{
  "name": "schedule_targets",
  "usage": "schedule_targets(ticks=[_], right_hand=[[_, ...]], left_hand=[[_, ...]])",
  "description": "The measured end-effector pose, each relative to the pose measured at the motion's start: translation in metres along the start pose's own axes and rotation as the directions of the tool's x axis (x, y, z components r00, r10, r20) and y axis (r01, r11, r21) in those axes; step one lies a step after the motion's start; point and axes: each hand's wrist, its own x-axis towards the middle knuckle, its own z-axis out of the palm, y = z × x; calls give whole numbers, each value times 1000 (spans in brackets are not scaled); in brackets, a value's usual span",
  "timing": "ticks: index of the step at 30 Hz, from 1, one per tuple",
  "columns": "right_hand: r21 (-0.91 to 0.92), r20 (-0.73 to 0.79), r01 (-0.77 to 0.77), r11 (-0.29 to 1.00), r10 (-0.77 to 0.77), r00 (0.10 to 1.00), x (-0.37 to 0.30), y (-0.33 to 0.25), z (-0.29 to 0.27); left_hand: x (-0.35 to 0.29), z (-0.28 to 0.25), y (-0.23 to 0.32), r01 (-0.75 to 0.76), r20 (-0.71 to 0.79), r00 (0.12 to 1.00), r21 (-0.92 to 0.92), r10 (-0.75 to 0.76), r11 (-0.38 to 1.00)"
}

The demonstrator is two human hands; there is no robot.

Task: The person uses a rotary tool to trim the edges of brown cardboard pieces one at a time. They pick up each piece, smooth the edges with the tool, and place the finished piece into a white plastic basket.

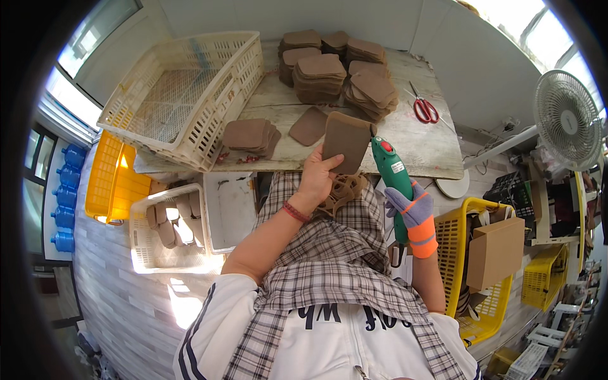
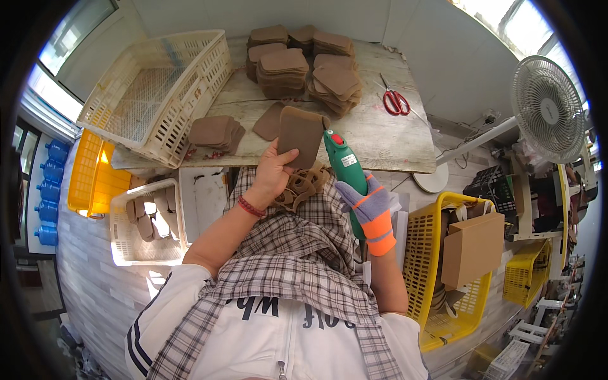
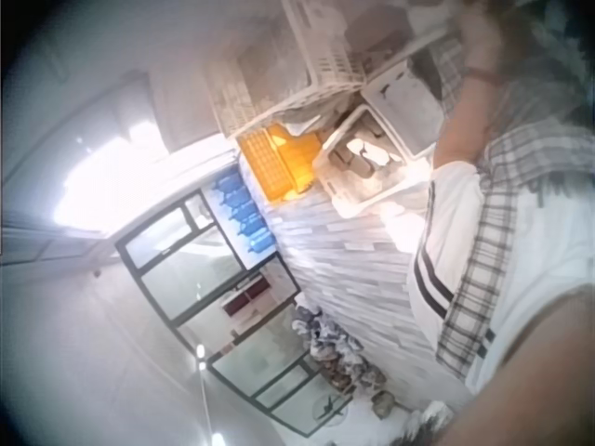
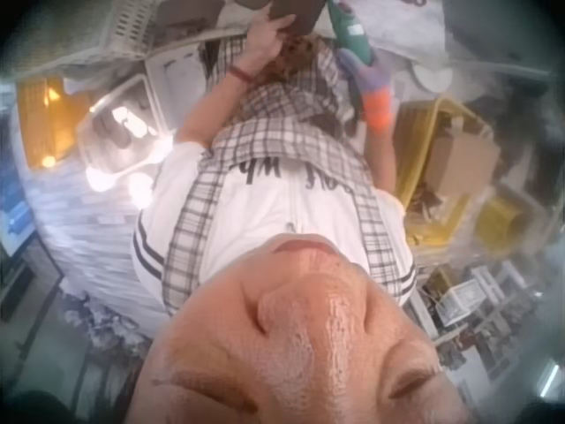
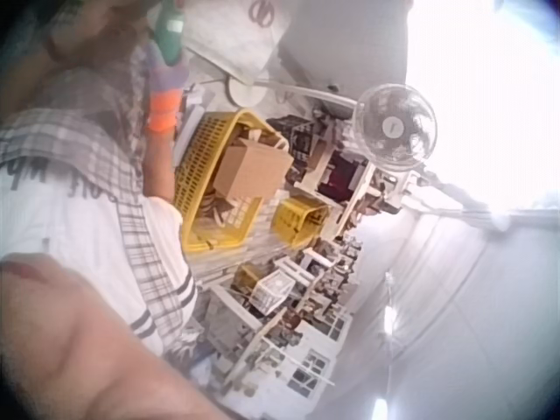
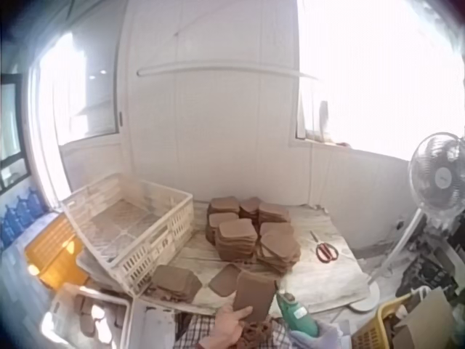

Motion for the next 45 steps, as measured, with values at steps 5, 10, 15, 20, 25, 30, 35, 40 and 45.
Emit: schedule_targets(ticks=[5,10,15,20,25,30,35,40,45], right_hand=[[-93,104,-50,994,60,993,-8,-1,-12],[-188,181,-105,977,139,974,-18,-5,-14],[-159,223,-56,986,91,970,-18,5,-9],[-189,198,-27,982,65,978,-15,5,-1],[-183,212,-32,983,71,975,-10,5,1],[-159,260,-104,982,144,955,-12,4,2],[-148,263,-145,978,180,948,-13,12,3],[-172,292,-144,974,190,937,-16,11,6],[-184,300,-129,974,181,937,-17,17,8]], left_hand=[[-4,-14,39,118,5,992,261,-124,958],[-5,-31,64,133,42,984,489,-175,862],[-10,-36,67,168,36,971,592,-235,789],[-21,-26,71,266,-35,945,662,-326,700],[-23,-25,78,266,27,924,671,-381,693],[-19,-34,90,114,26,970,832,-243,543],[-19,-43,95,2,43,998,653,-39,757],[-19,-48,94,4,-20,1000,588,9,809],[-18,-46,91,57,-19,998,598,-57,799]])
